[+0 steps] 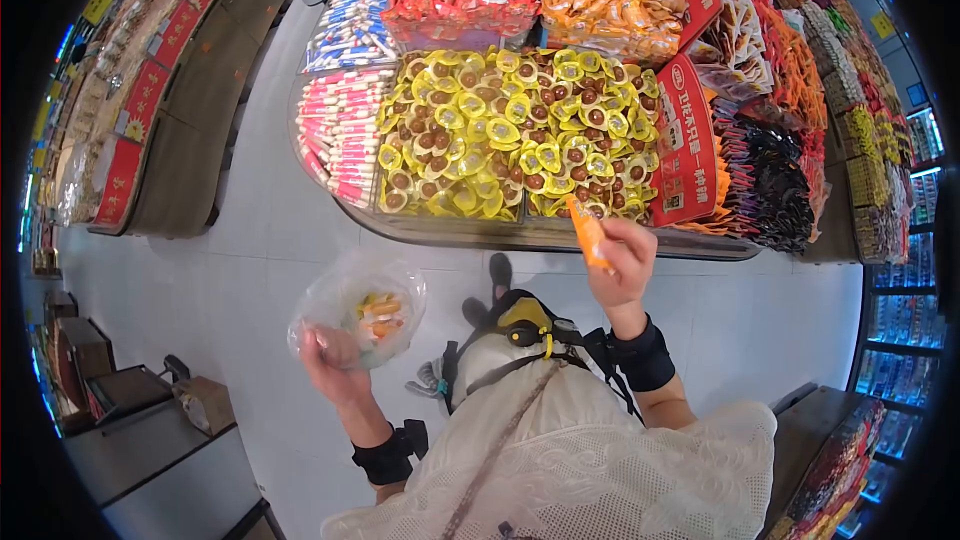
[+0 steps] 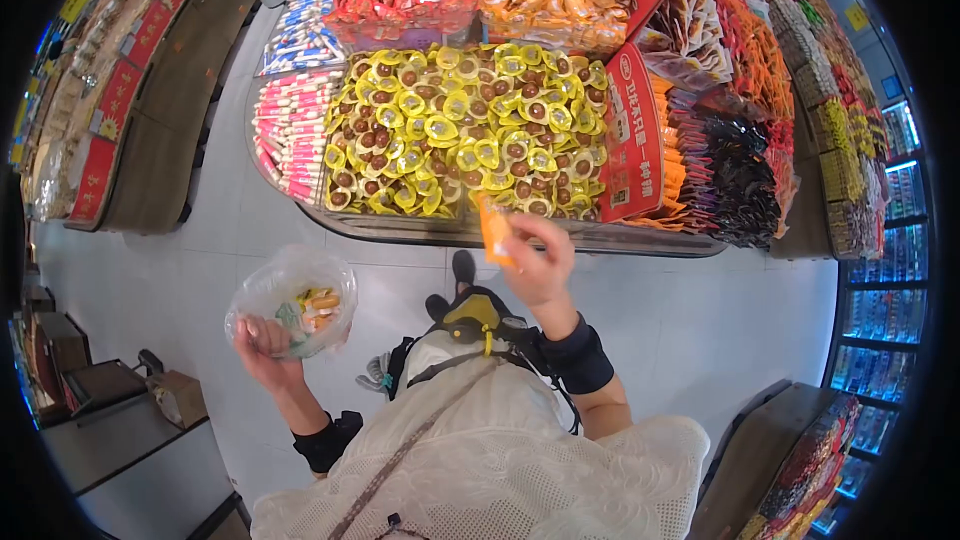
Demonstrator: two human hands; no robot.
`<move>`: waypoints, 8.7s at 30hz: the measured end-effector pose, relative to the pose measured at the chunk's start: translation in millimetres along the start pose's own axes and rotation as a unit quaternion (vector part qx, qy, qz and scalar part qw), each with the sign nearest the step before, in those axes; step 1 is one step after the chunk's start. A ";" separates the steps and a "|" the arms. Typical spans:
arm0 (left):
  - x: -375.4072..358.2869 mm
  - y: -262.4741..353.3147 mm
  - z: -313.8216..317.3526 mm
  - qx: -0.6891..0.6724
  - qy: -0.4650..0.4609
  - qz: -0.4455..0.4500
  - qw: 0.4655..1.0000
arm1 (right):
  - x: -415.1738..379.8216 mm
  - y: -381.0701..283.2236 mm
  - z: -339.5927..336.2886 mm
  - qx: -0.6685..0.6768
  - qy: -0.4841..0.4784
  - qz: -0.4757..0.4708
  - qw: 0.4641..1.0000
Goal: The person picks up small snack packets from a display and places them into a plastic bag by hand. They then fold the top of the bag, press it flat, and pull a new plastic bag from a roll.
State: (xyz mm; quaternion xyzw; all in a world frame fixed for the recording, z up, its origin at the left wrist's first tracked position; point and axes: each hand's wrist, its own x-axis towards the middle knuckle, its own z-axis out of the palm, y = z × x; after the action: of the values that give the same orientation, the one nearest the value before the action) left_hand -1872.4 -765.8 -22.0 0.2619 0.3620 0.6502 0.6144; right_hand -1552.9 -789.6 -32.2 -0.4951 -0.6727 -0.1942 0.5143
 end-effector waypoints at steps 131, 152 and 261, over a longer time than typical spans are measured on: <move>175.2 -64.2 100.3 0.164 -0.096 -0.135 0.973 | 84.5 29.9 60.9 0.389 0.165 0.240 0.874; 177.1 -61.1 90.4 0.154 -0.069 -0.169 0.971 | 187.2 258.4 100.9 0.056 0.159 0.281 0.945; 170.8 -68.6 82.0 0.186 -0.116 -0.162 0.962 | 78.7 52.7 83.8 0.907 0.095 0.396 0.108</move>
State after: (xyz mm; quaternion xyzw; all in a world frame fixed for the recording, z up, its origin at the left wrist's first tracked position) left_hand -1784.6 -585.9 -45.0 0.3836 0.4404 0.4279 0.6898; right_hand -1547.5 -665.4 -8.8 0.1654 -0.0041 0.7459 0.6451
